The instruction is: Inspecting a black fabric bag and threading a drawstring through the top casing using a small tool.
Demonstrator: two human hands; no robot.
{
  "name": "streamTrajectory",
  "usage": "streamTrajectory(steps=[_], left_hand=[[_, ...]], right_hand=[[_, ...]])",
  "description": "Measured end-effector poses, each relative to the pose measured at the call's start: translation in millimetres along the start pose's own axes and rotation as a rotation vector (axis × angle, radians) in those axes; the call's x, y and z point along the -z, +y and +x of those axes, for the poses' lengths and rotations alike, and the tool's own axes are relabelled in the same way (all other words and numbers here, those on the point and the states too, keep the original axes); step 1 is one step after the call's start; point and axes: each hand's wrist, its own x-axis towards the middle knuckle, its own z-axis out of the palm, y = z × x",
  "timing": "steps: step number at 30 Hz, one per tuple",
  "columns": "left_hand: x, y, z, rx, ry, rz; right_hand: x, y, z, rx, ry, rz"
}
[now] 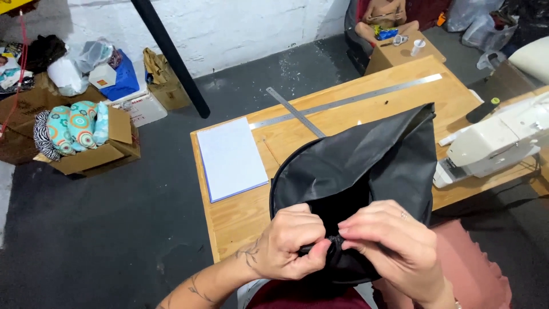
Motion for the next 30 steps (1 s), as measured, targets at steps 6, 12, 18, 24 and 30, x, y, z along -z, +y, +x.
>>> streamTrajectory(steps=[6, 12, 18, 24, 30], left_hand=[[2.0, -2.8, -4.9, -0.104, 0.075, -0.150], [5.4, -3.7, -13.0, -0.137, 0.088, -0.031], [7.3, 2.8, -11.8, -0.121, 0.076, -0.014], [8.8, 7.3, -10.7, -0.179, 0.044, -0.004], [7.6, 4.9, -17.4, -0.171, 0.040, 0.009]], right_hand=[[17.1, 3.2, 7.0, 0.098, -0.120, -0.242], [36.7, -0.7, 10.0, 0.201, -0.124, -0.538], [39.2, -7.6, 11.2, 0.128, -0.155, -0.548], [9.9, -5.9, 7.2, 0.174, -0.133, -0.313], [33.8, -7.0, 1.1, 0.123, -0.111, -0.444]])
